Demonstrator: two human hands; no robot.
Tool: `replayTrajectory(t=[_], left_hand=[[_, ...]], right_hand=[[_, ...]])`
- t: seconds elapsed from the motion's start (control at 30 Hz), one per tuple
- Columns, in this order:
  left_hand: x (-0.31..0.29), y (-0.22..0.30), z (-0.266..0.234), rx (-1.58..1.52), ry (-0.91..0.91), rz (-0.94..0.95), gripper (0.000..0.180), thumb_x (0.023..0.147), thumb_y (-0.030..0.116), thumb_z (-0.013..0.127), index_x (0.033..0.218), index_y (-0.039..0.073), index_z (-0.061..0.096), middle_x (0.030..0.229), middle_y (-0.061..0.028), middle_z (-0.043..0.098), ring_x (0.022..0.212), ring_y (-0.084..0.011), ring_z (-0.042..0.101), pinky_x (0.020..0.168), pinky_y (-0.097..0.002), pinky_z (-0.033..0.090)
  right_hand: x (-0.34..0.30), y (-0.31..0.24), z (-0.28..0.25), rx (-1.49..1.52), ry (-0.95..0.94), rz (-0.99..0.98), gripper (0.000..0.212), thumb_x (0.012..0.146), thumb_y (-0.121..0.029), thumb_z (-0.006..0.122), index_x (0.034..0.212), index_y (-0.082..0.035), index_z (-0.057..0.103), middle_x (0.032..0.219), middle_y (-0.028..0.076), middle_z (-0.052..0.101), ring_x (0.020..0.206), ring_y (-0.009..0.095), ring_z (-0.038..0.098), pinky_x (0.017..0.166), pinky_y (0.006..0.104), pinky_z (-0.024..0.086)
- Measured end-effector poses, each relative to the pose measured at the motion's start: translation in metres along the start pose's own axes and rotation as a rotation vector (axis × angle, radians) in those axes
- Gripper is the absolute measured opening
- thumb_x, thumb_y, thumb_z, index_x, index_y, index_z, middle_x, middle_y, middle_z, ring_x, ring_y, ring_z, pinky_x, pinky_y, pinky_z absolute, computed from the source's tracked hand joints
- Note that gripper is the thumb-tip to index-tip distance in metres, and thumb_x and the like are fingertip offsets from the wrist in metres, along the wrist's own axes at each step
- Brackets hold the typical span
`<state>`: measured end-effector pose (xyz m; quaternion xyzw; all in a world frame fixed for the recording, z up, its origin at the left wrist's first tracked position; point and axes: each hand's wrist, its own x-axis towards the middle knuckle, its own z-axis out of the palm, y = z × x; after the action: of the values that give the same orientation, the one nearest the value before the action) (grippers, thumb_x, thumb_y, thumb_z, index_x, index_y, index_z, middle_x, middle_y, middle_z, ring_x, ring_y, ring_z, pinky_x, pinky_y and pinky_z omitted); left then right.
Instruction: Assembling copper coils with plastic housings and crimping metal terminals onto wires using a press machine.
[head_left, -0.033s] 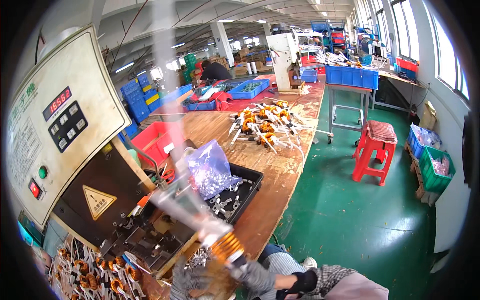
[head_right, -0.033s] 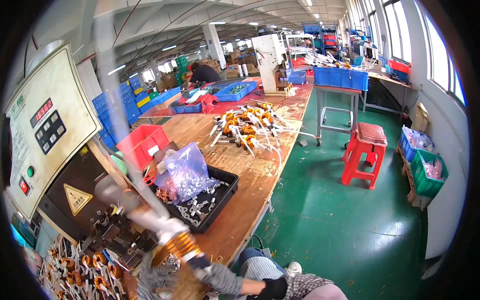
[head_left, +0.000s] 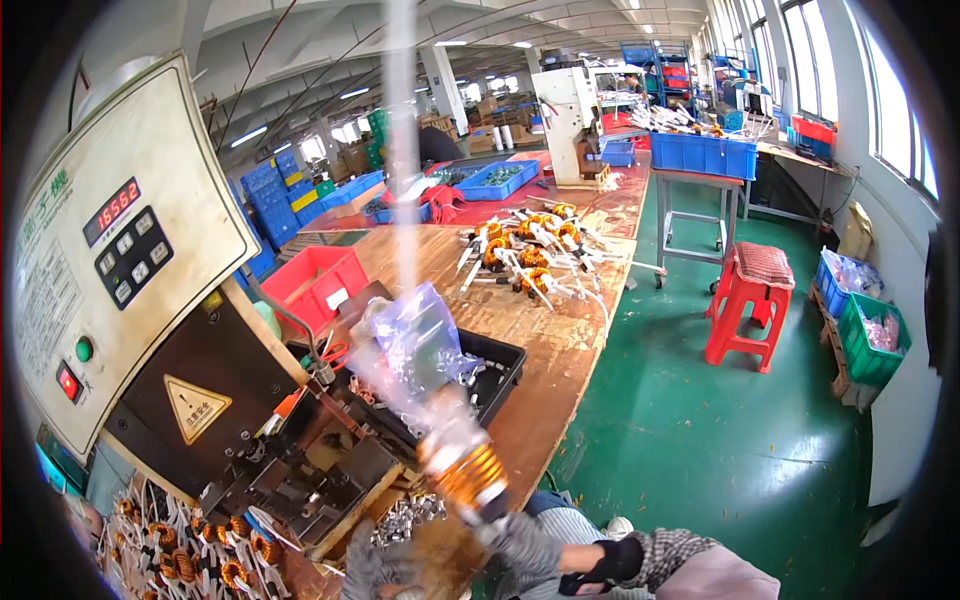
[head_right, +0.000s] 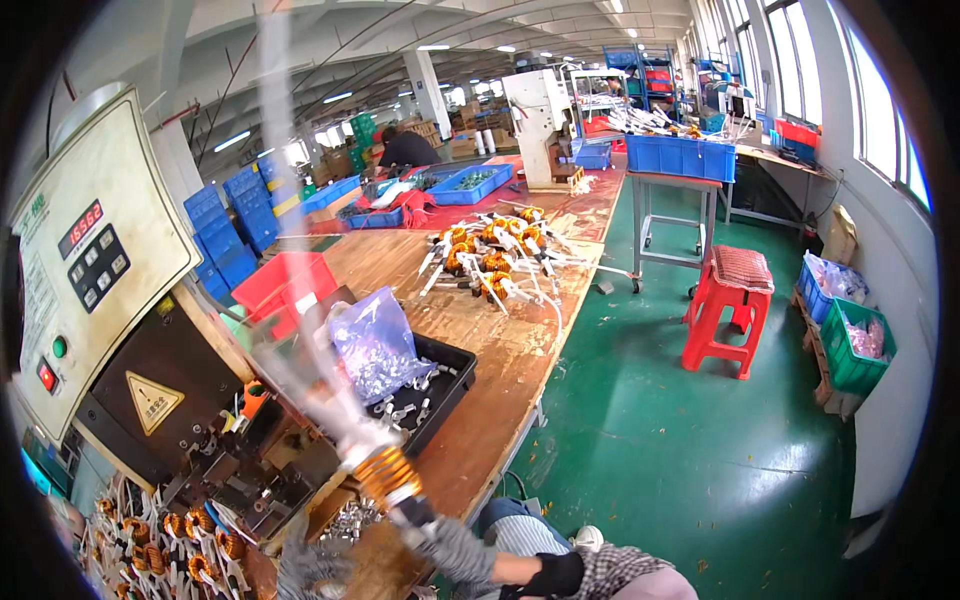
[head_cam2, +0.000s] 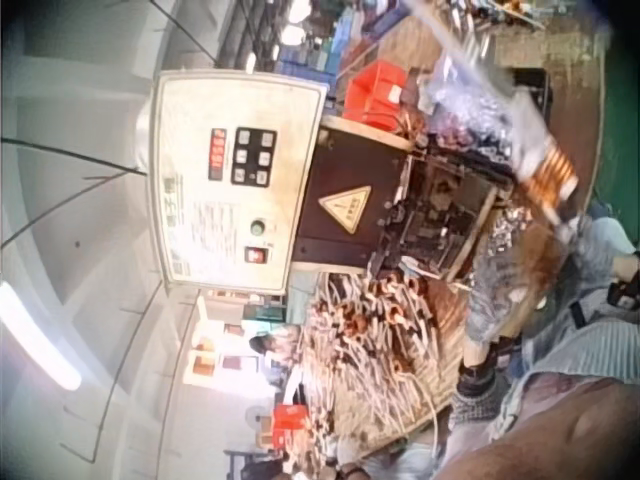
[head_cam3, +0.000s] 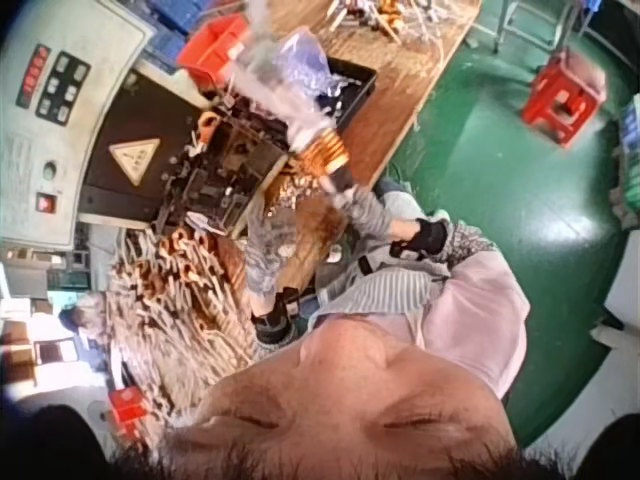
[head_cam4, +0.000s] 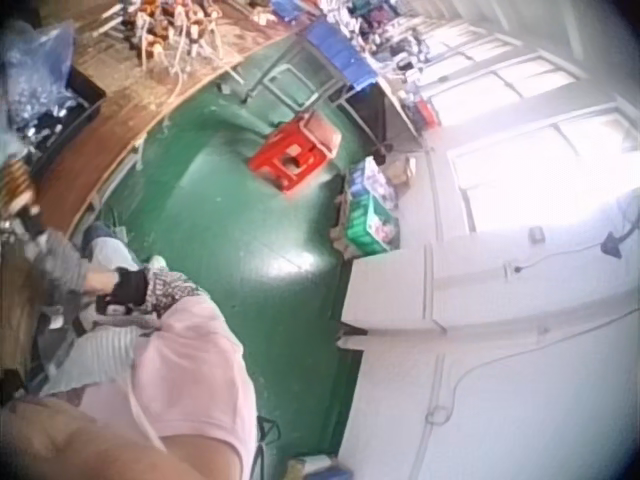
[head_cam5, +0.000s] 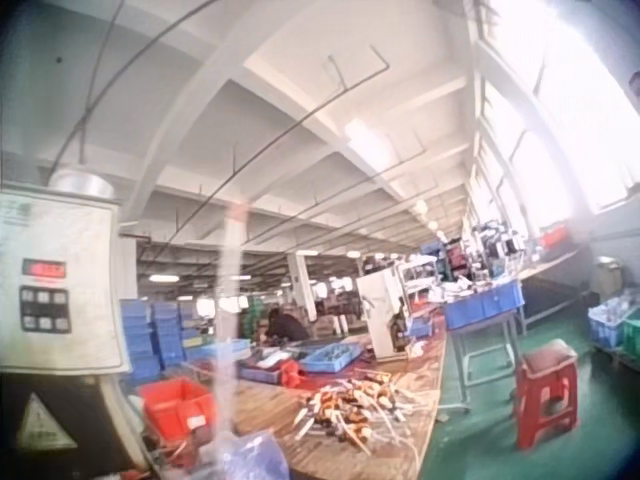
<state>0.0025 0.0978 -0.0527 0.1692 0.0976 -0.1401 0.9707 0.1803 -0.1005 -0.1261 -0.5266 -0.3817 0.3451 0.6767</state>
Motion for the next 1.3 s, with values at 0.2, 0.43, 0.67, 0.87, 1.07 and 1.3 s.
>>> replayTrajectory(t=[0.2, 0.43, 0.67, 0.87, 1.07, 1.3], left_hand=[[-0.051, -0.074, 0.040, 0.422, 0.866, 0.664, 0.048, 0.082, 0.014, 0.061, 0.124, -0.002, 0.044, 0.108, -0.0228, 0.055, 0.097, -0.0340, 0.056, 0.085, -0.0452, 0.047], [-0.080, -0.100, 0.039, 0.623, 1.190, 1.004, 0.051, 0.086, 0.019, 0.059, 0.127, -0.003, 0.039, 0.098, -0.0219, 0.060, 0.068, -0.0270, 0.063, 0.061, -0.0359, 0.055], [-0.103, -0.122, 0.026, 0.715, 1.299, 1.029, 0.052, 0.080, 0.029, 0.066, 0.114, -0.006, 0.049, 0.085, -0.0166, 0.063, 0.074, -0.0243, 0.064, 0.067, -0.0352, 0.054], [-0.155, -0.099, 0.012, 1.466, 1.754, 0.397, 0.050, 0.081, 0.035, 0.065, 0.118, 0.005, 0.052, 0.100, -0.0106, 0.063, 0.092, -0.0215, 0.061, 0.081, -0.0309, 0.048], [-0.265, -0.013, 0.108, 1.810, 2.574, -0.047, 0.039, 0.077, 0.032, 0.067, 0.110, 0.014, 0.058, 0.105, -0.0128, 0.060, 0.093, -0.0282, 0.058, 0.084, -0.0360, 0.047], [-0.363, 0.100, 0.073, 2.034, 2.673, -0.854, 0.047, 0.080, 0.044, 0.053, 0.112, 0.009, 0.057, 0.117, -0.0153, 0.055, 0.110, -0.0319, 0.050, 0.092, -0.0402, 0.041]], right_hand=[[0.081, -0.042, -0.120, -0.045, 0.437, -0.103, 0.024, 0.089, -0.032, 0.056, 0.094, -0.009, 0.057, 0.074, -0.006, 0.049, 0.065, 0.006, 0.043, 0.055, 0.0224, 0.037], [0.298, -0.085, -0.277, -0.461, 0.607, -0.093, 0.025, 0.087, -0.035, 0.056, 0.095, -0.012, 0.061, 0.060, -0.005, 0.051, 0.051, 0.005, 0.045, 0.045, 0.0222, 0.034], [0.315, -0.085, -0.250, -0.518, 0.216, -0.307, 0.031, 0.091, -0.017, 0.048, 0.117, -0.002, 0.053, 0.112, 0.011, 0.058, 0.096, 0.021, 0.056, 0.079, 0.0309, 0.045], [0.208, -0.072, -0.161, -0.949, 0.520, -0.570, 0.031, 0.091, -0.012, 0.049, 0.118, 0.002, 0.050, 0.122, 0.014, 0.051, 0.113, 0.026, 0.047, 0.097, 0.0347, 0.035], [0.141, -0.010, -0.101, -0.913, 0.134, -0.627, 0.026, 0.088, -0.008, 0.049, 0.112, 0.002, 0.053, 0.120, 0.015, 0.051, 0.111, 0.028, 0.049, 0.096, 0.0367, 0.037], [0.136, 0.019, -0.104, -1.025, 0.265, -0.675, 0.025, 0.088, -0.010, 0.049, 0.110, 0.000, 0.054, 0.118, 0.015, 0.051, 0.109, 0.028, 0.049, 0.093, 0.0361, 0.040]])
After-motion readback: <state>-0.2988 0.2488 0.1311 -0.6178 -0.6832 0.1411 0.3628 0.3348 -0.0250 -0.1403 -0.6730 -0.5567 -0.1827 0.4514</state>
